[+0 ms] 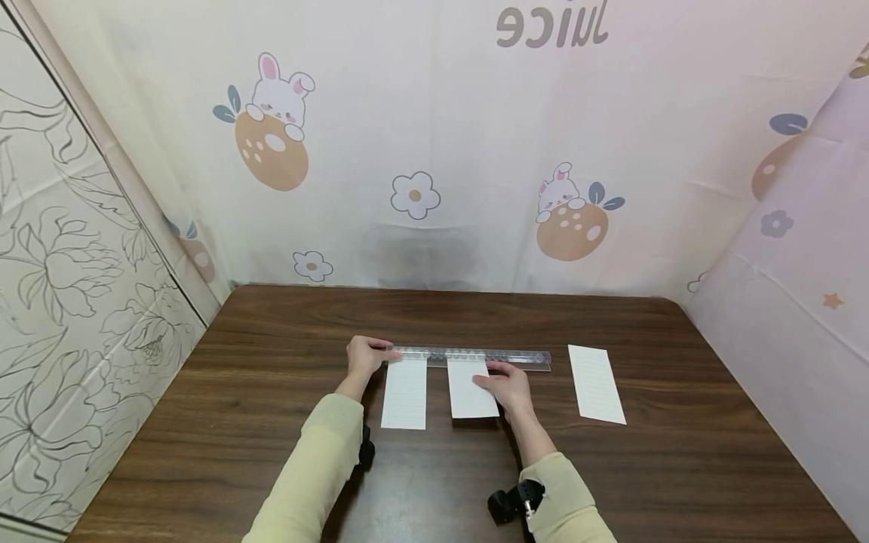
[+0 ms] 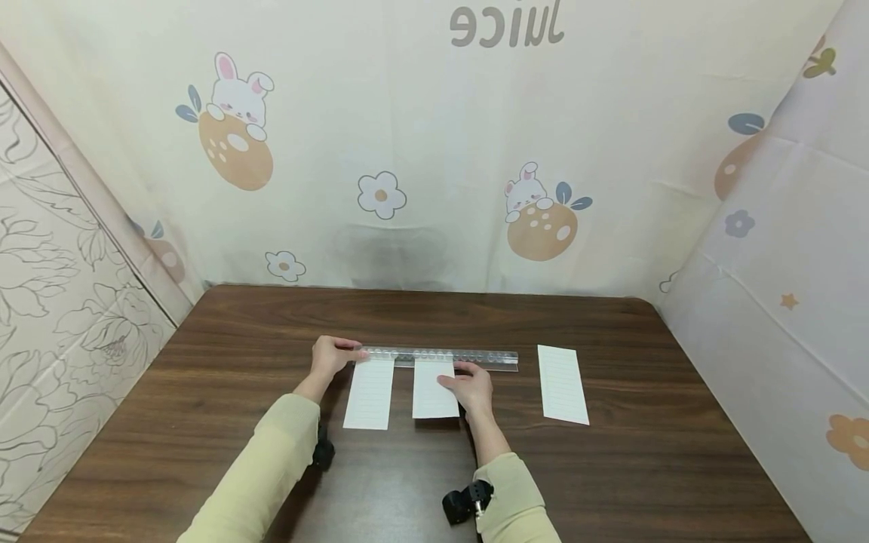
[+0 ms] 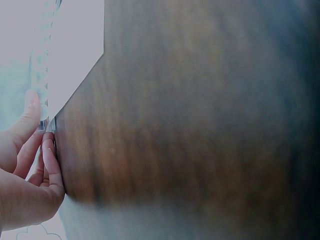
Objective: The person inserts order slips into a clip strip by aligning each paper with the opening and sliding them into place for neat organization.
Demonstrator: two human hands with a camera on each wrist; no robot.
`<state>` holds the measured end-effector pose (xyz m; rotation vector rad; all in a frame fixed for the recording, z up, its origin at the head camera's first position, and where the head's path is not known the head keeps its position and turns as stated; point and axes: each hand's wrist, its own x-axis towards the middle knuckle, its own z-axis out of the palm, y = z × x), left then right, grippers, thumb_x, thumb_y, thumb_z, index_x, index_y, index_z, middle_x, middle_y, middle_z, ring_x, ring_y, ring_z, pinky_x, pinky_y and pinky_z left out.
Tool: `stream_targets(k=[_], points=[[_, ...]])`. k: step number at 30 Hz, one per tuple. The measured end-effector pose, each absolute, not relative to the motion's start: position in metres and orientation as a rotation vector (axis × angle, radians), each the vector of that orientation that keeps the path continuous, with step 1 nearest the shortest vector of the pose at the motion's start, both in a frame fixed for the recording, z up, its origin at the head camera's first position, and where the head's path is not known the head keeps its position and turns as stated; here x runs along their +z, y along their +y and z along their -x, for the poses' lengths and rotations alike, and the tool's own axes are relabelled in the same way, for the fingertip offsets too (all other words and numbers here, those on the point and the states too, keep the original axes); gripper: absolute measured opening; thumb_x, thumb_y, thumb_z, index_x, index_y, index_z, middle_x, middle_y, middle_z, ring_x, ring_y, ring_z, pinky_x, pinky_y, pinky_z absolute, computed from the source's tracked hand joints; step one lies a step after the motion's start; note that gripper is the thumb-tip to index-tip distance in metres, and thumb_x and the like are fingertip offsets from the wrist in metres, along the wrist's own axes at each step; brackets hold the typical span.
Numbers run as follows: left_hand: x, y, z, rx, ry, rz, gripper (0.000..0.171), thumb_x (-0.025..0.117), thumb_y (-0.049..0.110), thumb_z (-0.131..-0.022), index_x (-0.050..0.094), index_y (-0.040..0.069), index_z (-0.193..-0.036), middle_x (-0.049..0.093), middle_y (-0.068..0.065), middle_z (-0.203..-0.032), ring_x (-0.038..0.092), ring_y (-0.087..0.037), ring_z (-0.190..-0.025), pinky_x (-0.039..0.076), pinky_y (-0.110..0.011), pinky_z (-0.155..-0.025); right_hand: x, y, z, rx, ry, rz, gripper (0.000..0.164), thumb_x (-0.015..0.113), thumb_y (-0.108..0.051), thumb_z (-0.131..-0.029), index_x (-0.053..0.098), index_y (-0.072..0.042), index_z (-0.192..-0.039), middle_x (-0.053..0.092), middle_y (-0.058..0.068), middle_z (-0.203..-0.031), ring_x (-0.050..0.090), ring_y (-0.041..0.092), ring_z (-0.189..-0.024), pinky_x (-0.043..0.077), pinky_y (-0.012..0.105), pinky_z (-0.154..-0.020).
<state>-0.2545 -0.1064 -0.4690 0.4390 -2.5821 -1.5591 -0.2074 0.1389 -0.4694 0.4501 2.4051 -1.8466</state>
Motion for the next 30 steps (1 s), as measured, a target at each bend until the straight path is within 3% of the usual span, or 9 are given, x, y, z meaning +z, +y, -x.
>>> stream_targets(k=[23, 30], points=[[-0.466, -0.107, 0.255, -1.572, -2.587, -0.467, 0.021, 0.081, 0.013, -0.062, 0.073, 0.002, -0.077, 0.067, -0.011, -0.083, 0.055, -0.028, -0.095, 0.046, -0.038, -0.079, -0.470, 0.125, 0.209, -1.874, 2.392, -0.414, 0.042, 0.072, -0.007, -0.073, 0.057, 0.003, -0.111, 0.062, 0.015, -0.084, 0.058, 0.023, -0.076, 0.046, 0.037, -0.073], [-0.466, -0.107, 0.255, -1.580, -2.597, -0.462, 0.021, 0.081, 0.014, -0.062, 0.073, 0.003, -0.078, 0.067, -0.010, -0.083, 0.055, -0.028, -0.095, 0.045, -0.039, -0.080, -0.471, 0.121, 0.211, -1.885, 2.378, -0.433, 0.042, 0.072, -0.004, -0.072, 0.057, 0.004, -0.110, 0.064, 0.011, -0.077, 0.057, 0.015, -0.065, 0.046, 0.031, -0.064]])
